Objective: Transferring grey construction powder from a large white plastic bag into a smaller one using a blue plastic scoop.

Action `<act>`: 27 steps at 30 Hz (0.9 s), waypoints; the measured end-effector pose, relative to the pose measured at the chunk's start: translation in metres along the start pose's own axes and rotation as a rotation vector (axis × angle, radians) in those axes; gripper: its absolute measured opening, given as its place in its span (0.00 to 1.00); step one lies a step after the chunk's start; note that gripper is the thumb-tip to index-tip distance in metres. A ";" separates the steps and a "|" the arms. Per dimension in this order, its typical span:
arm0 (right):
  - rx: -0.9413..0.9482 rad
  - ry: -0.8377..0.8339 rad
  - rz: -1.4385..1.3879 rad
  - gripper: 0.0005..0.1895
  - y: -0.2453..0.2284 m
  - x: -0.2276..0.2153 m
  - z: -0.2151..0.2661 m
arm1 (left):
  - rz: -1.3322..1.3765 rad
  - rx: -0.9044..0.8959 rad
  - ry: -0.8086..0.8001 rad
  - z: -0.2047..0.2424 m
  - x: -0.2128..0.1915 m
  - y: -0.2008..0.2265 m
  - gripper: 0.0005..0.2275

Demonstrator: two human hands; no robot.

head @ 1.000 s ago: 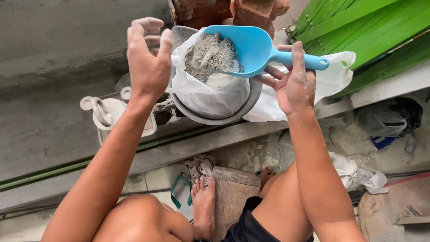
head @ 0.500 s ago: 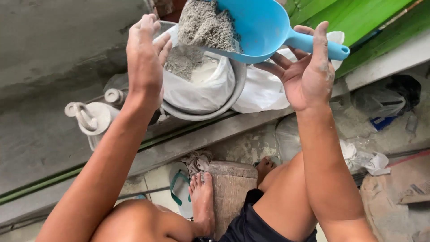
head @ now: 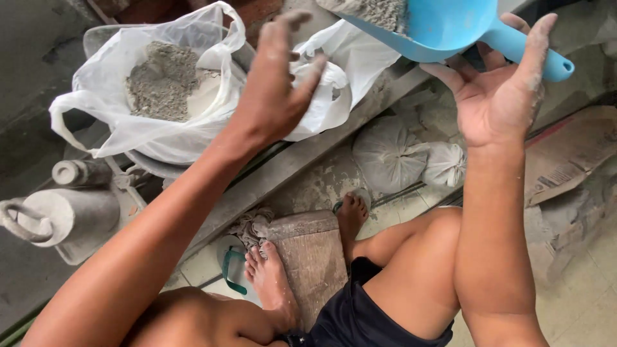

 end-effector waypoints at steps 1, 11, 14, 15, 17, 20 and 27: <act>-0.008 0.011 -0.001 0.33 0.001 -0.019 -0.004 | 0.002 0.010 -0.009 -0.004 0.012 -0.006 0.20; -0.063 -0.043 0.074 0.29 0.016 -0.101 -0.015 | -0.905 0.201 -0.562 0.010 0.102 -0.057 0.10; -0.020 -0.013 0.089 0.29 0.029 -0.096 -0.023 | -0.999 0.171 -0.545 0.013 0.081 -0.062 0.09; -0.004 -0.020 0.114 0.28 0.034 -0.092 -0.026 | -1.048 0.164 -0.546 0.014 0.075 -0.062 0.12; 0.023 -0.004 0.127 0.27 0.045 -0.084 -0.035 | -1.084 0.181 -0.505 0.013 0.068 -0.058 0.11; 0.095 -0.004 0.144 0.25 0.067 -0.081 -0.046 | -1.142 0.205 -0.445 0.014 0.062 -0.051 0.11; 0.231 -0.009 0.162 0.22 0.097 -0.049 -0.055 | -1.230 0.345 -0.351 0.020 0.070 -0.055 0.08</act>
Point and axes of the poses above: each hand's wrist, its own z-axis away from the middle knuckle, its own x-axis out of the palm, y = z × x, the point moved 10 cm from there along -z, towards the middle knuckle, and after that the axes turned 5 degrees about -x, right-handed, at the moved point
